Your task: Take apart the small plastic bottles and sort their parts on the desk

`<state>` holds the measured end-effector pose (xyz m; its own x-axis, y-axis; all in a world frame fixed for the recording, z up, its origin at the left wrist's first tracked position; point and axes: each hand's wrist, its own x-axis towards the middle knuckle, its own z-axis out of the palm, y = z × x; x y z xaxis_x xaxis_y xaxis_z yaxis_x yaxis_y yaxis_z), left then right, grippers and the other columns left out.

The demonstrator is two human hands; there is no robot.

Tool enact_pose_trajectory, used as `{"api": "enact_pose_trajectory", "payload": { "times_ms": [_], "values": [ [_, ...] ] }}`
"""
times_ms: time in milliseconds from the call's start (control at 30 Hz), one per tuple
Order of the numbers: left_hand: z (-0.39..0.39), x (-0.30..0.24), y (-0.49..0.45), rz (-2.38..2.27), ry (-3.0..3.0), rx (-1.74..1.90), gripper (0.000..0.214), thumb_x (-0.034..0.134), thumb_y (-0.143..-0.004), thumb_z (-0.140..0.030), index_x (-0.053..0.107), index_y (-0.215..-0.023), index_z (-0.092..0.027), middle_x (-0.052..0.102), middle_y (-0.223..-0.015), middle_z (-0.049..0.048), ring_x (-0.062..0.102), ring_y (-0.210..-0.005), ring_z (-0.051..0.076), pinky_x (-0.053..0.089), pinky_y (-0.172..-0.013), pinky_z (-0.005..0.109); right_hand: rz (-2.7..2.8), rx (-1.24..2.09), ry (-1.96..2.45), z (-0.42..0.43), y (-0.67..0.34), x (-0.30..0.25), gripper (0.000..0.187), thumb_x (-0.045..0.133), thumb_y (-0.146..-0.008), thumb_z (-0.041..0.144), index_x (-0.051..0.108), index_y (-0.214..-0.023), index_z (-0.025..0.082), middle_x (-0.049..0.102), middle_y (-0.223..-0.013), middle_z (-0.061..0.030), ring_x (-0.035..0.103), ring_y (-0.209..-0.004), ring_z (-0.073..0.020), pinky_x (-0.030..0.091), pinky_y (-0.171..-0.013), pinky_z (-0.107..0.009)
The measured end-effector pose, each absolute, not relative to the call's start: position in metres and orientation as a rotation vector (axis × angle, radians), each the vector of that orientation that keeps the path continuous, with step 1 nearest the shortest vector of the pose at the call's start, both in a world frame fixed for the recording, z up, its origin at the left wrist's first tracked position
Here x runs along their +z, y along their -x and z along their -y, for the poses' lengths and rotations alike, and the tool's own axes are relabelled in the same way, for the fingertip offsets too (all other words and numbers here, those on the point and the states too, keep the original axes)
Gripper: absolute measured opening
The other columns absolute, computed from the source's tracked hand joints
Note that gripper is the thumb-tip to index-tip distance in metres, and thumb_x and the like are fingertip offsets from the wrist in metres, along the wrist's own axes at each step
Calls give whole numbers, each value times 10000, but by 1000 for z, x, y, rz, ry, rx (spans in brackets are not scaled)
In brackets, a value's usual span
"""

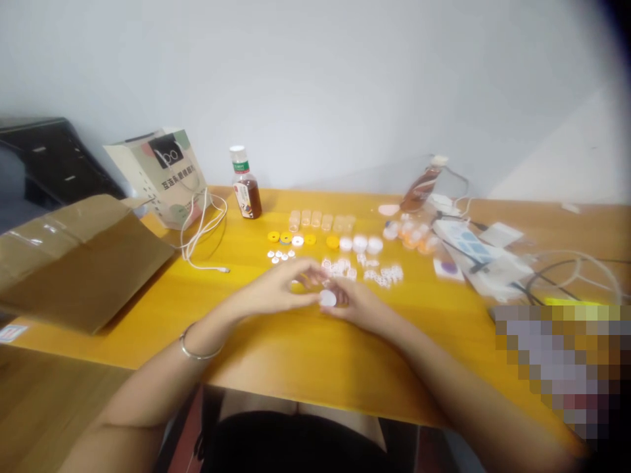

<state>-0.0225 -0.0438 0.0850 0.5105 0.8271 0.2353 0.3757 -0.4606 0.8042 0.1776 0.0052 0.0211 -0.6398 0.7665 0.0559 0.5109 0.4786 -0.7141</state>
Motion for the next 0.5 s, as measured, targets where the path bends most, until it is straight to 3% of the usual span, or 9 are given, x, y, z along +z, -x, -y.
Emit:
{"api": "enact_pose_trajectory", "payload": {
  "times_ms": [133,500],
  "values": [
    [26,45,21,-1196,-2282,561,375,656,-704,-378,551,-996,-168,585,-947,65,530,-854,189,433,-758,326,2275,1140,1113,-6,-177,23,223,639,-692,334,512,-786,176,501,-621,28,430,-542,-100,344,-505,-221],
    [27,23,6,-1254,-2163,653,302,632,-728,-419,601,-875,-157,598,-758,24,515,-675,132,379,-601,234,2241,1280,1059,-6,-180,25,185,621,-719,328,525,-766,176,532,-659,20,483,-631,-112,377,-575,-226]
  ]
}}
